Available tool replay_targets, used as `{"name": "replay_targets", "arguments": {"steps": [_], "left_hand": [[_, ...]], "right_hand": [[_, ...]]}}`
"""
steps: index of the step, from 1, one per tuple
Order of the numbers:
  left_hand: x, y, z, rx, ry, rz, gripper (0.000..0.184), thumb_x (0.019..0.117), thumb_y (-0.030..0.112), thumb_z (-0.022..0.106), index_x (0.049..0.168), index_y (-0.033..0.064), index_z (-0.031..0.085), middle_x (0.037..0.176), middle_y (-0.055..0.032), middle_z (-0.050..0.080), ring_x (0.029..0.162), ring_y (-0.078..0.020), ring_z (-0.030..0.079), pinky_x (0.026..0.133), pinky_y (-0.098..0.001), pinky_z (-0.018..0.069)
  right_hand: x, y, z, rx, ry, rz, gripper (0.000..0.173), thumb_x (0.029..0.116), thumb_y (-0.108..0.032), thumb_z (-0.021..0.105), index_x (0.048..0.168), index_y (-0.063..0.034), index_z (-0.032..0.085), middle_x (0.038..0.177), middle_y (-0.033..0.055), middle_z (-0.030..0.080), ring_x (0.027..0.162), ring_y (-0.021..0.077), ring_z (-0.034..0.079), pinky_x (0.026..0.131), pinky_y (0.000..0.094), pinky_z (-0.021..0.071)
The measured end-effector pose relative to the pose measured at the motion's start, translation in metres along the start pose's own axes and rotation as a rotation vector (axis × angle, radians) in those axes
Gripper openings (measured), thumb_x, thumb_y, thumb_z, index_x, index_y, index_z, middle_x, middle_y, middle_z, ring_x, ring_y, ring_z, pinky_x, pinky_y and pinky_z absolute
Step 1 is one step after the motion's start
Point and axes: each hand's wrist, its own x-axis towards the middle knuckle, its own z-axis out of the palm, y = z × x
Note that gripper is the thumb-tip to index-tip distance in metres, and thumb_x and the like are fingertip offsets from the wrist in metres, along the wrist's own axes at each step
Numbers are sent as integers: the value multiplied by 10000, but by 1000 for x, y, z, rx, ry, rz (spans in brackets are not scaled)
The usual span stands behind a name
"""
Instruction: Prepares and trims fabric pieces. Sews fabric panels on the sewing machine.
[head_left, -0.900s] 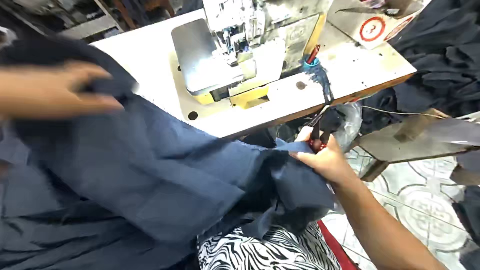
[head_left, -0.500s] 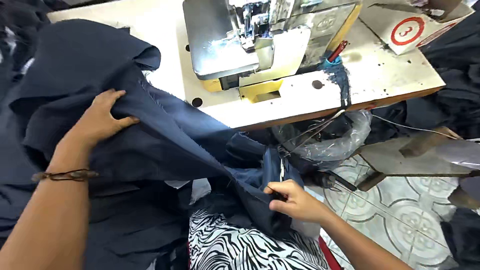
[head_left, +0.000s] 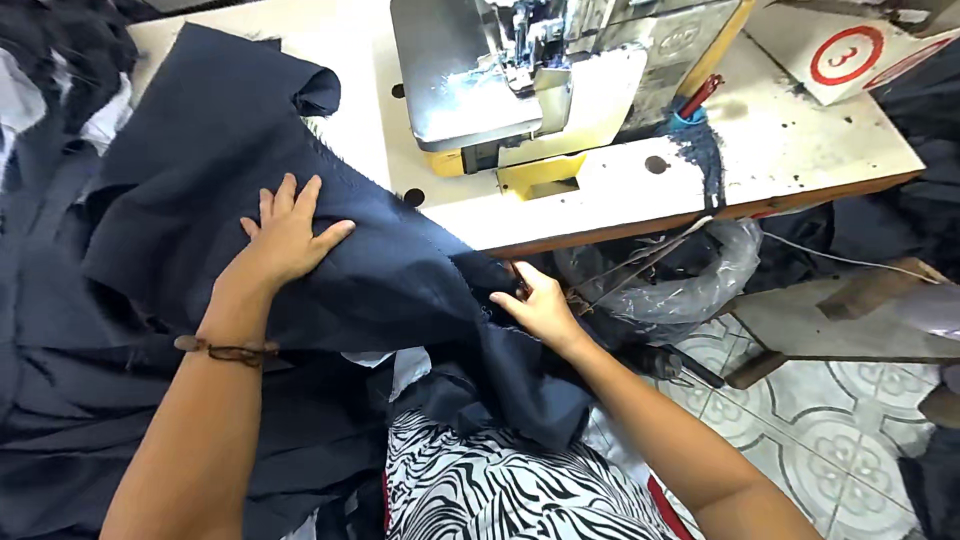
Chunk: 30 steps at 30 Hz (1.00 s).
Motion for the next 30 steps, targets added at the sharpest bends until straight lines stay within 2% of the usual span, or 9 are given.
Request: {"name": "replay_targets", "arguments": {"steps": [3, 6, 8, 10, 14, 19, 24, 27, 30], "left_hand": [[-7, 22, -7, -47, 104, 4, 759, 1017, 466, 597, 1594, 61, 317, 1654, -306, 187, 1495, -553, 217, 1165, -729, 194], [-37, 74, 6, -140, 263, 467, 380, 958, 8, 621, 1330, -64, 584, 1411, -302, 514, 1284, -455, 541, 1073, -548, 466], [-49, 101, 31, -275, 132, 762, 306, 951, -4, 538, 1222, 7, 680, 1295, -198, 634, 1205, -321, 626, 1021, -456, 528], [-51, 112, 48, -326, -40, 875, 330, 906, 77, 587, 1203, 130, 722, 1451, -212, 556, 1393, -404, 493, 1143, -619, 383], [-53, 127, 52, -165, -142, 863, 371, 767, 281, 834, 1130, 328, 774, 1588, -229, 403, 1464, -575, 278, 1070, -860, 157], [-56, 131, 58, -85, -141, 860, 117, 795, 315, 836, 829, 220, 777, 1655, -200, 301, 1482, -575, 238, 1041, -879, 112], [-60, 123, 59, -258, -35, 933, 149, 896, 314, 739, 872, 170, 767, 1556, -166, 478, 1485, -480, 328, 1084, -848, 137], [-90, 140, 43, -282, 185, 1088, 217, 1038, 228, 562, 921, 133, 717, 942, -39, 709, 986, -210, 698, 1070, -548, 471], [-99, 152, 34, -301, 263, 1125, 205, 1022, 169, 575, 924, 87, 734, 683, -29, 550, 590, -154, 548, 560, -294, 464]], "right_hand": [[-1, -14, -6, 143, -14, 64, 112, 953, -72, 655, 1041, -12, 689, 820, 43, 664, 651, 56, 587, 615, 236, 511], [-1, -32, -23, 171, -91, 150, 107, 954, -60, 617, 1042, -33, 670, 723, 2, 592, 534, 33, 509, 510, 206, 461], [-2, -39, -30, 110, -133, 155, 114, 949, -47, 597, 1043, -28, 658, 736, 15, 579, 551, 44, 496, 516, 212, 442], [-1, -42, -32, 72, -130, 161, 104, 943, -47, 600, 1039, -32, 639, 753, 21, 564, 577, 58, 478, 531, 225, 415], [-2, -38, -29, 117, -86, 185, 255, 939, -141, 681, 1164, -62, 591, 831, 32, 585, 623, 77, 530, 553, 247, 460], [-6, -33, -26, 165, -91, 181, 145, 957, -140, 693, 1072, -52, 695, 828, 1, 679, 706, 22, 622, 651, 218, 524], [-13, -32, -31, 237, -75, 218, 65, 920, -98, 733, 914, -70, 674, 677, -35, 612, 574, 2, 552, 541, 182, 460], [-18, -40, -44, 365, -146, 257, 86, 904, -91, 733, 859, -92, 660, 612, -63, 593, 498, -17, 511, 480, 156, 431], [-30, -58, -52, 419, -203, 236, 131, 898, -63, 717, 807, -111, 636, 574, -78, 563, 481, -29, 495, 463, 142, 418]]}}
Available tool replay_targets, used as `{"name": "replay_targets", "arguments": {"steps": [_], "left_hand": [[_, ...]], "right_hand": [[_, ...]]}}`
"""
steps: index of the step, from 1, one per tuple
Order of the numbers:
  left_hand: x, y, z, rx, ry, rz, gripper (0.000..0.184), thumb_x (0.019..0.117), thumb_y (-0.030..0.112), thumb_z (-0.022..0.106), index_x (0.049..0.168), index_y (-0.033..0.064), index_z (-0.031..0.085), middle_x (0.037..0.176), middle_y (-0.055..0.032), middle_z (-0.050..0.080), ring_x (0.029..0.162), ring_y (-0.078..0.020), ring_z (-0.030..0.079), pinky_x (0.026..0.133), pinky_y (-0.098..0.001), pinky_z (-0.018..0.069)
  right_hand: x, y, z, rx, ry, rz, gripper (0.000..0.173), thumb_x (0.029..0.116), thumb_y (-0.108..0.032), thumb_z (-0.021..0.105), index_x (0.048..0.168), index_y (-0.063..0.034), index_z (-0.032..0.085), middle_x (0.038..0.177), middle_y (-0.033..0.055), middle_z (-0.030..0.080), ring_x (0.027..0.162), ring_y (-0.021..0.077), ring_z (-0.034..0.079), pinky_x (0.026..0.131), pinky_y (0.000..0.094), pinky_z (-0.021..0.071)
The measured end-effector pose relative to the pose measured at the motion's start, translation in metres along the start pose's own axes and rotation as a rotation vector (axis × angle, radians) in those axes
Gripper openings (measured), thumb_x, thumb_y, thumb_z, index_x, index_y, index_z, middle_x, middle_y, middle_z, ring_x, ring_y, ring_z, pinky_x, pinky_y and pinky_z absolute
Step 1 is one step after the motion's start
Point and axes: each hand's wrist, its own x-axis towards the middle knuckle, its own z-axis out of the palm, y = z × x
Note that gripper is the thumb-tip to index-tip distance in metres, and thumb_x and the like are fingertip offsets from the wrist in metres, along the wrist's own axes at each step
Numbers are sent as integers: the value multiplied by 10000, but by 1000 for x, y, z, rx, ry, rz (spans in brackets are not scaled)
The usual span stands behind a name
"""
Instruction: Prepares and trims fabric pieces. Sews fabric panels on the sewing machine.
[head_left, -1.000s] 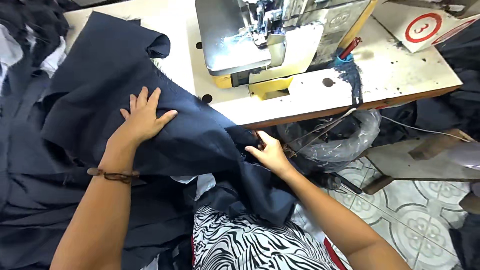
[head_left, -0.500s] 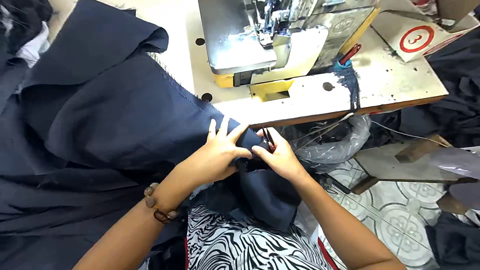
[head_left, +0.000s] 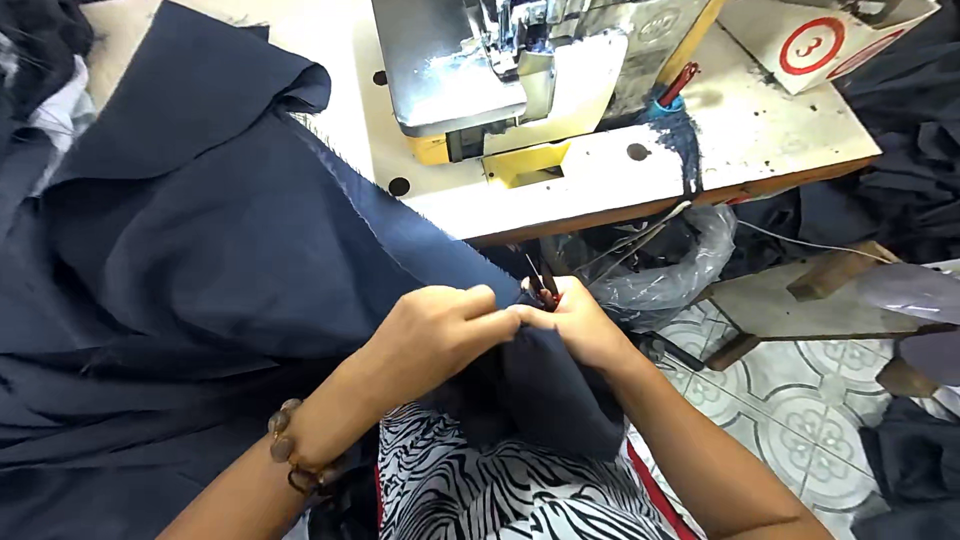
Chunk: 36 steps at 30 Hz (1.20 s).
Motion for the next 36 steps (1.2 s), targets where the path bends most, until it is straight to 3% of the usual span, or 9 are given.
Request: {"name": "replay_targets", "arguments": {"steps": [1, 4, 8, 14, 19, 25, 29, 36], "left_hand": [[2, -1, -2, -13, 4, -25, 205, 1018, 174, 582, 938, 89, 750, 716, -30, 578, 596, -142, 554, 518, -273, 438], [2, 6, -8, -73, 13, -66, 221, 1025, 178, 575, 979, 108, 779, 865, -26, 698, 746, -107, 645, 624, -248, 503], [2, 22, -3, -89, 86, -31, 182, 1028, 127, 576, 1000, 130, 756, 893, -41, 715, 798, -116, 659, 684, -248, 503], [1, 35, 7, -24, 125, -70, 175, 1022, 131, 582, 1029, 151, 756, 882, -36, 717, 792, -125, 660, 711, -273, 506], [-9, 37, 20, -56, 189, -72, 113, 1022, 151, 613, 992, 121, 718, 855, -23, 715, 837, -104, 672, 869, -270, 516], [-17, 36, 32, -17, 258, -40, 62, 1006, 124, 627, 962, 112, 669, 818, -23, 685, 790, -107, 656, 927, -291, 509], [-20, 36, 37, 5, 285, -5, 37, 999, 102, 628, 962, 101, 633, 787, -33, 634, 732, -122, 603, 921, -300, 491], [-23, 37, 38, -18, 281, -34, 59, 997, 100, 627, 939, 101, 640, 785, -33, 646, 758, -122, 627, 915, -293, 503]], "right_hand": [[-4, -6, 0, -43, -12, -31, 143, 904, -55, 708, 797, -112, 633, 581, -91, 552, 500, -44, 492, 478, 135, 415], [-18, -17, -1, -165, -37, -173, 145, 925, -75, 655, 787, -113, 633, 634, -128, 532, 571, -99, 473, 535, 91, 393], [-33, -29, -8, -264, -21, -290, 154, 947, -142, 616, 798, -112, 641, 644, -129, 531, 584, -124, 464, 538, 63, 379], [-42, -36, -12, -393, -51, -349, 134, 927, -141, 590, 820, -86, 648, 644, -93, 527, 575, -112, 444, 520, 62, 354], [-53, -29, -8, -337, -43, -337, 151, 953, -132, 578, 872, -47, 672, 679, -74, 551, 607, -119, 451, 554, 44, 364], [-61, -18, -3, -354, 18, -379, 139, 944, -110, 567, 867, -35, 653, 674, -56, 538, 615, -110, 446, 568, 41, 350], [-64, -19, -4, -394, -8, -425, 133, 950, -92, 550, 893, -23, 648, 666, -32, 524, 600, -86, 436, 557, 49, 346], [-66, -17, -1, -489, -3, -473, 127, 936, -83, 549, 908, -18, 654, 684, -9, 547, 605, -56, 446, 565, 61, 356]]}}
